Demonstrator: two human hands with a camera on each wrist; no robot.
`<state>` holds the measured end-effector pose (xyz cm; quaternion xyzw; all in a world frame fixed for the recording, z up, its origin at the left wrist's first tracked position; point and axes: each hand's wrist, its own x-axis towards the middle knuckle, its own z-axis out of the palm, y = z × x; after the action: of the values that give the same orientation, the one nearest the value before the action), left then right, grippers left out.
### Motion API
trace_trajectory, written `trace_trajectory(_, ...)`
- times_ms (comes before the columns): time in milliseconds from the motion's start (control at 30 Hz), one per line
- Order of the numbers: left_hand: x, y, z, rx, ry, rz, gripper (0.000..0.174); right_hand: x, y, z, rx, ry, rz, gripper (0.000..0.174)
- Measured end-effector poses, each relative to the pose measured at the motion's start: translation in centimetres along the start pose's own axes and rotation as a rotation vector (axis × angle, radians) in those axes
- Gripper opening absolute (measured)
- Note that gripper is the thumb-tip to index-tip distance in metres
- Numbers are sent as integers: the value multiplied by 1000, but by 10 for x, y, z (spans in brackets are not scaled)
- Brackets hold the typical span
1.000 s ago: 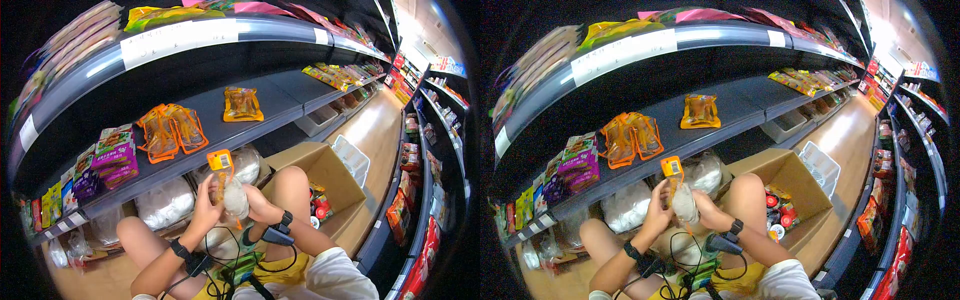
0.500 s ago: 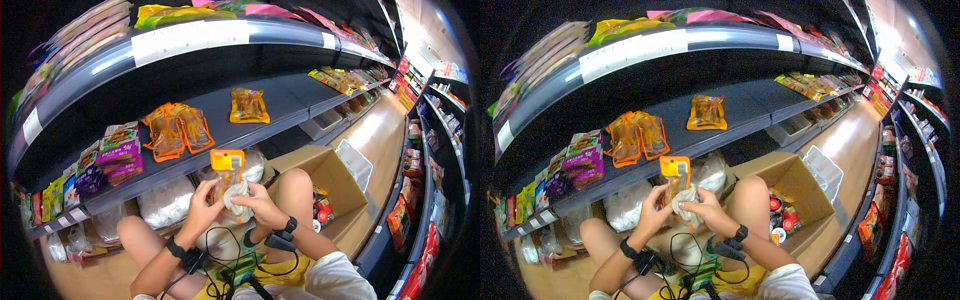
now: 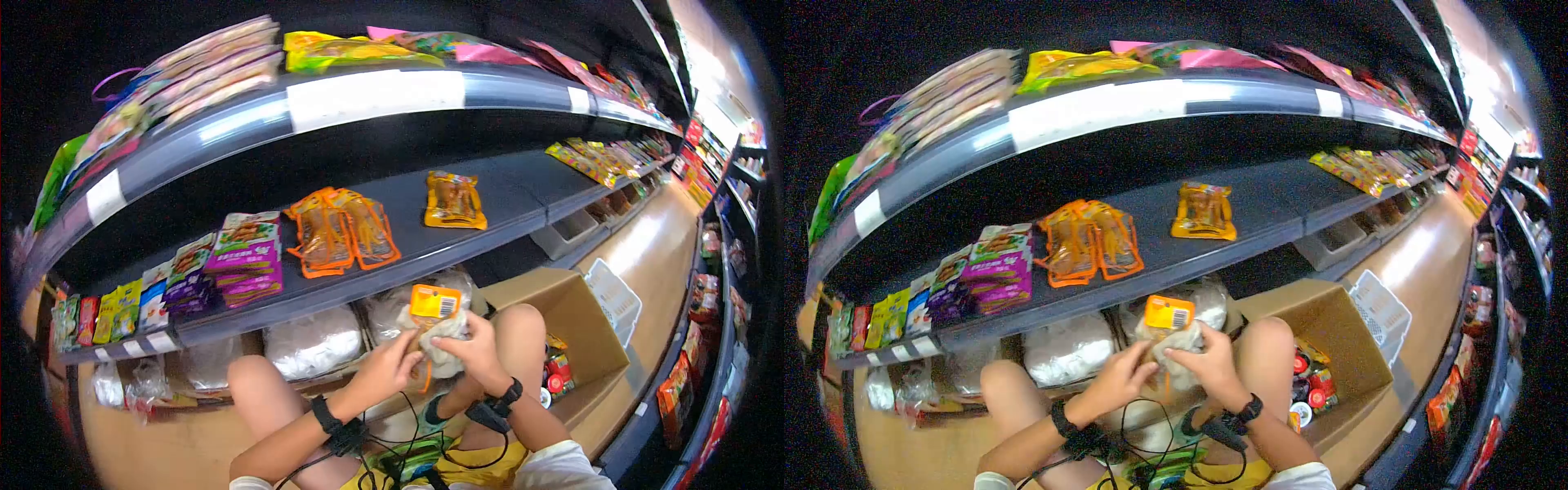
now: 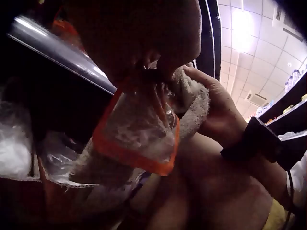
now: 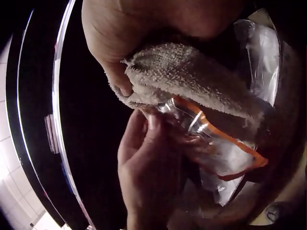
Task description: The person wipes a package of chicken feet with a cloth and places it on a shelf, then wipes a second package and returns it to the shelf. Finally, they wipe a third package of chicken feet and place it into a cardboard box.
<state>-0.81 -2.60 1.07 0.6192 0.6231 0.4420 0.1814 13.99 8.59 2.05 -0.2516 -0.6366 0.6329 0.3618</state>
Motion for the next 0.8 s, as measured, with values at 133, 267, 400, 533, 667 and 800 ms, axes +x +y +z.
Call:
trace_trajectory(133,-3,-2,5,64,-175,-80,36,5,-11,-7,249,153,37,28)
trace_trajectory(267,-9,-18,10,197,-293,76,35,17,-17,-23,413,354,-40,24)
trace_trajectory(400,-2,-12,6,-16,-113,-106,39,8,-40,-31,446,429,0,29)
trace_trajectory(533,6,-5,-1,-522,264,-152,43,8,-12,-21,568,180,5,33)
trace_trajectory(667,1,1,4,-140,125,-17,34,-2,15,1,329,-122,97,34)
trace_trajectory(800,-4,4,19,-58,124,-1,30,-2,13,1,165,-97,69,31)
